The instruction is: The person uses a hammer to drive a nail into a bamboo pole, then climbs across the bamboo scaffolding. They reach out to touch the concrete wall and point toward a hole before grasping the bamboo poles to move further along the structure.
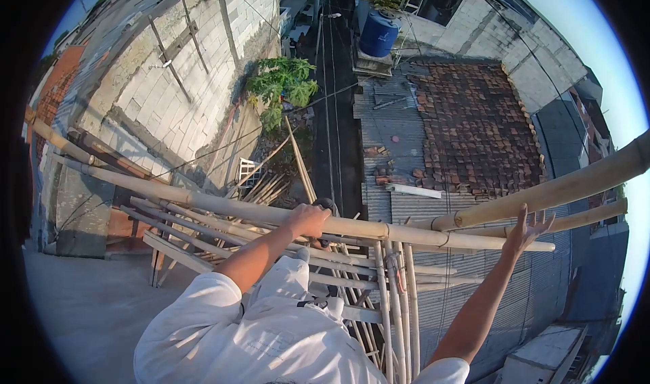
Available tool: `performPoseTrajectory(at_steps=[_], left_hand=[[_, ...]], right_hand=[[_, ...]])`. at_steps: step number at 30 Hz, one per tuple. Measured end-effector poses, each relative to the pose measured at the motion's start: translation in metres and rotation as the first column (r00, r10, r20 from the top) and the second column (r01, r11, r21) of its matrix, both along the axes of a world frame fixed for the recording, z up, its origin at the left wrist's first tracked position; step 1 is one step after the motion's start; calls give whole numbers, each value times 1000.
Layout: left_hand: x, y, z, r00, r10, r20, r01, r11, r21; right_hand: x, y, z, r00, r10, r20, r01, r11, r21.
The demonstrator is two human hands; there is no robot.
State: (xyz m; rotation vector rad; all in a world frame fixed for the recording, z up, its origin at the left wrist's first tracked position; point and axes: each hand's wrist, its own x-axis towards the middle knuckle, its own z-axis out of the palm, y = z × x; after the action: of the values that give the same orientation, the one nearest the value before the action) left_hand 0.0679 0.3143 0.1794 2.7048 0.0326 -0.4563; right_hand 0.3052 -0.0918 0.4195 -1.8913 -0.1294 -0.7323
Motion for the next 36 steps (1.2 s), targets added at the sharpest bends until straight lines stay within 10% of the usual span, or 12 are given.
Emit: performPoseTrajectory(at_steps=[12,36], left_hand=[[0,3,3,998,-55,6,55,996,-76],[1,-2,14,995,60,-86,-62,998,-26]], right_hand=[[48,4,12,1000,24,9,-26,978,205],[44,11,6,995,-82,50,78,995,67]])
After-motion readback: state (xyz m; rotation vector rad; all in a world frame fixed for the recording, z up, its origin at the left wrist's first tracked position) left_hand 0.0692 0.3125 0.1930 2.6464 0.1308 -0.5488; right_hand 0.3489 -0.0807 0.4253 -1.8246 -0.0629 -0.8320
